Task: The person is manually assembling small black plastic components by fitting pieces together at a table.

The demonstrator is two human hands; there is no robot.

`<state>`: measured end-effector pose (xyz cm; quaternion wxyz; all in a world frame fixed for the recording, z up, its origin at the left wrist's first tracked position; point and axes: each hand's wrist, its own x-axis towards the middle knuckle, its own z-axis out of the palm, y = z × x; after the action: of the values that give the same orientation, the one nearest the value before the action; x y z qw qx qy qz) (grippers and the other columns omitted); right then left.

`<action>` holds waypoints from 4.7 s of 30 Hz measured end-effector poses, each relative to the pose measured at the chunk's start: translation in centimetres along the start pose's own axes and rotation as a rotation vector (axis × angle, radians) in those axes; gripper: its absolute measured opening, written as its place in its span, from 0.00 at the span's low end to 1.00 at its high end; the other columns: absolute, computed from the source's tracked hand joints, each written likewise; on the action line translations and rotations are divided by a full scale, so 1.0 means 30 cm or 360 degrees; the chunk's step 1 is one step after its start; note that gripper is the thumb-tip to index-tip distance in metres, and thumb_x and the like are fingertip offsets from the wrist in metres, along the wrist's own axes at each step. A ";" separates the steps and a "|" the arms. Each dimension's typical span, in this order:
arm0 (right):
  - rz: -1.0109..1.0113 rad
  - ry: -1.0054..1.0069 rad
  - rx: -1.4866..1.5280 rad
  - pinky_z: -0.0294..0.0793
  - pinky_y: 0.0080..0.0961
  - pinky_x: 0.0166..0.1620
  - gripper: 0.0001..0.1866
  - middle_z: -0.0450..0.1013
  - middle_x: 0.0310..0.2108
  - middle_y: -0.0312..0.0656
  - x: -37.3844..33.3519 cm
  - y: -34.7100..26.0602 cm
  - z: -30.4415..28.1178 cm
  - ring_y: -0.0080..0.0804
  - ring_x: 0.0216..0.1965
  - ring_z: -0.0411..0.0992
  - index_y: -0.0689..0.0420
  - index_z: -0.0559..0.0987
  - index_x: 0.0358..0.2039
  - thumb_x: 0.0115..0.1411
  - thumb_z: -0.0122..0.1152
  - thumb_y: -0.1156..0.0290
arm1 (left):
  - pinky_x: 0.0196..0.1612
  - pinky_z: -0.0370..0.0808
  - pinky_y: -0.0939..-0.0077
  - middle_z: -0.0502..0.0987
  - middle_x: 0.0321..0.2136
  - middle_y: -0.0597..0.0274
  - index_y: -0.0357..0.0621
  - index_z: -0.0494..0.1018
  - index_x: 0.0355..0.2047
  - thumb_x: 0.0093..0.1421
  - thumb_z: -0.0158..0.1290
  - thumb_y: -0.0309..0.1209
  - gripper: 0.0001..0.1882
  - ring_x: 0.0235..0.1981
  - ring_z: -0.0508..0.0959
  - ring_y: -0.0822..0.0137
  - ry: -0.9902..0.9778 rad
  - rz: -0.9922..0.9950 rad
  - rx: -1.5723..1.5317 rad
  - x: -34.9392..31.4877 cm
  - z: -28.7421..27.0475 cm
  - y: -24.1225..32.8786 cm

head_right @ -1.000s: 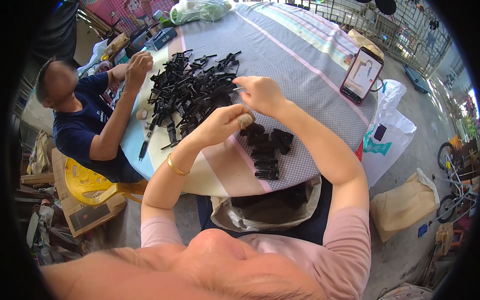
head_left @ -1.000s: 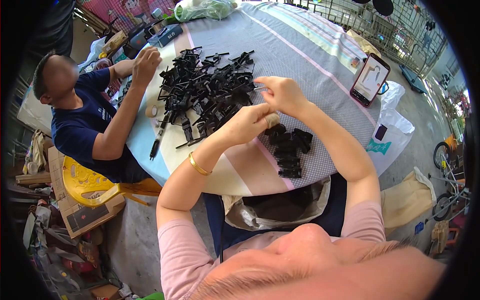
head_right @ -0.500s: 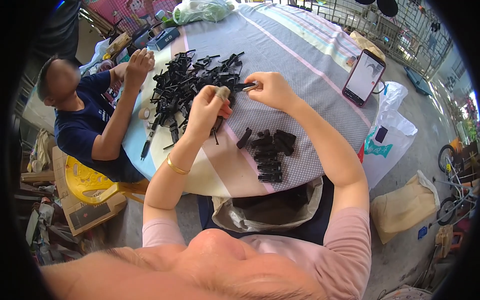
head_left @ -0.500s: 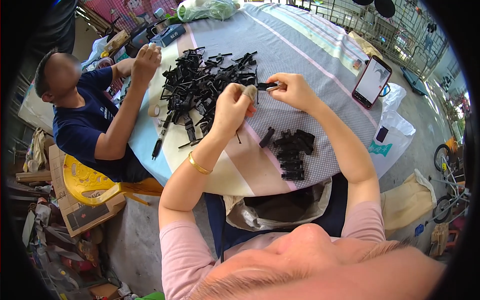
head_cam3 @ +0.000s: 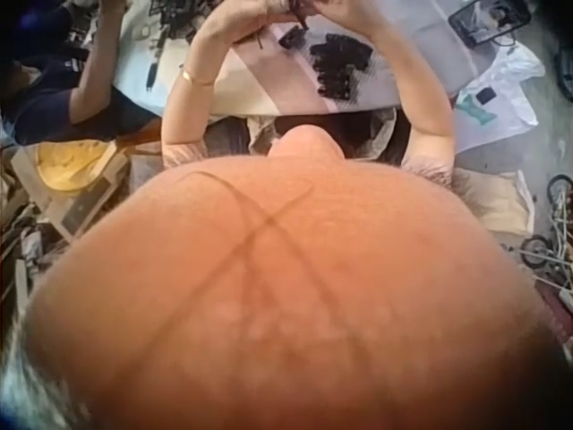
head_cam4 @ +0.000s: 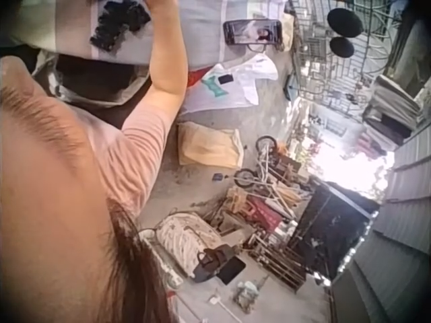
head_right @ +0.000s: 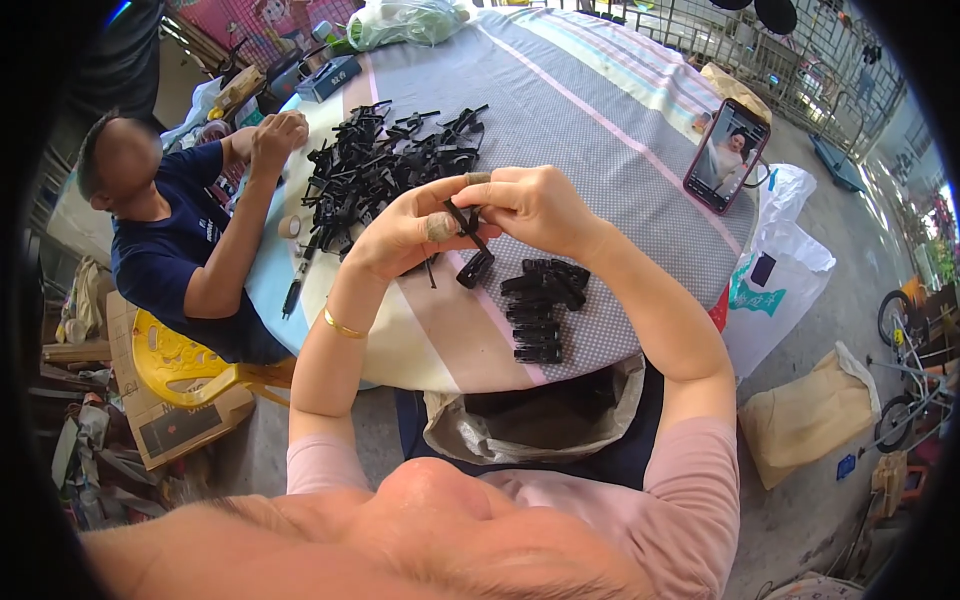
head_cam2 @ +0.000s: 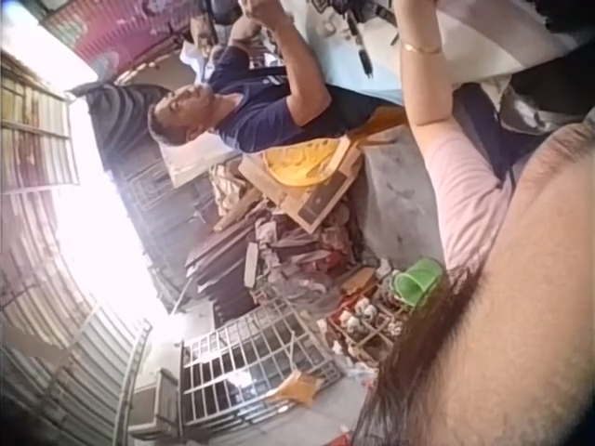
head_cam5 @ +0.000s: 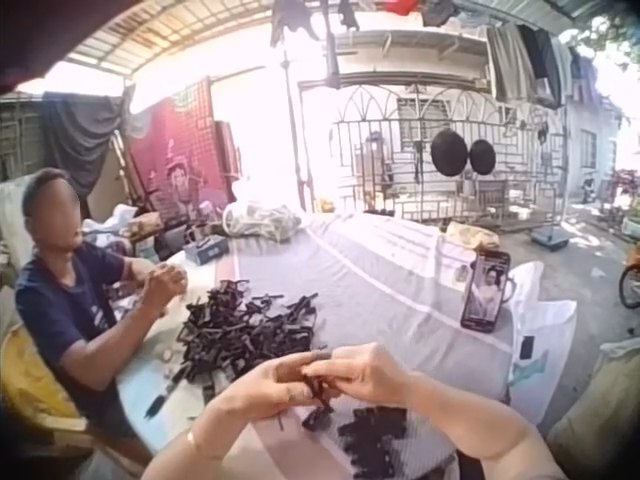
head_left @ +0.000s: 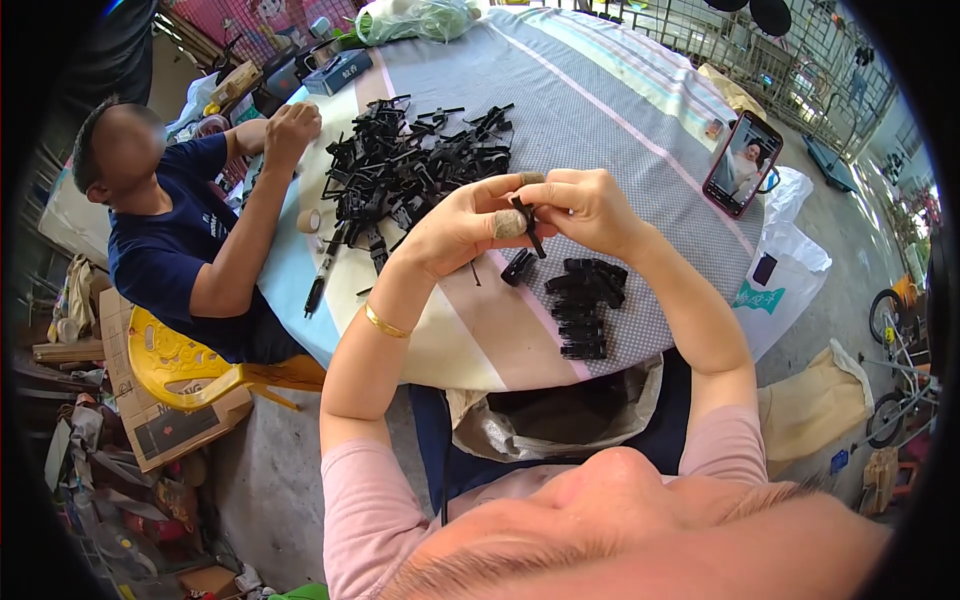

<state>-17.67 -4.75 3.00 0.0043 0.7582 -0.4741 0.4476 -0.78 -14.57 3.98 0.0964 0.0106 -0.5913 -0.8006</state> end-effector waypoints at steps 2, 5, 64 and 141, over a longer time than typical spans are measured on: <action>-0.0114 0.0025 -0.0228 0.71 0.25 0.24 0.16 0.71 0.21 0.39 0.002 -0.011 -0.009 0.34 0.21 0.71 0.49 0.78 0.36 0.44 0.59 0.78 | 0.47 0.72 0.67 0.71 0.42 0.51 0.32 0.59 0.51 0.51 0.57 0.35 0.31 0.41 0.75 0.58 0.0152 0.0022 0.0021 0.001 0.001 -0.008; -0.0078 0.0044 -0.0329 0.70 0.23 0.23 0.18 0.71 0.20 0.39 0.004 -0.009 -0.007 0.32 0.19 0.71 0.50 0.77 0.38 0.44 0.57 0.79 | 0.44 0.74 0.69 0.72 0.40 0.53 0.35 0.62 0.49 0.53 0.55 0.30 0.25 0.40 0.75 0.60 0.0289 -0.0003 -0.0124 0.007 0.001 -0.024; 0.0611 0.0087 0.0699 0.63 0.11 0.25 0.07 0.68 0.21 0.31 -0.005 -0.034 -0.028 0.14 0.23 0.62 0.63 0.75 0.32 0.58 0.51 0.72 | 0.40 0.75 0.77 0.73 0.34 0.56 0.32 0.63 0.37 0.53 0.50 0.17 0.11 0.35 0.76 0.69 0.0735 0.0489 0.0486 0.021 0.064 -0.041; 0.0869 0.0173 0.0950 0.57 0.07 0.22 0.11 0.70 0.23 0.31 -0.002 -0.025 -0.007 0.10 0.20 0.62 0.64 0.73 0.38 0.57 0.53 0.72 | 0.46 0.71 0.74 0.70 0.40 0.55 0.35 0.60 0.51 0.53 0.47 0.19 0.23 0.42 0.73 0.67 0.0463 0.0321 -0.0104 0.019 0.042 -0.044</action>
<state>-17.26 -4.20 3.40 -0.3099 0.5475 -0.5064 0.5897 -1.68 -13.11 3.15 0.2610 0.0640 -0.5428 -0.7957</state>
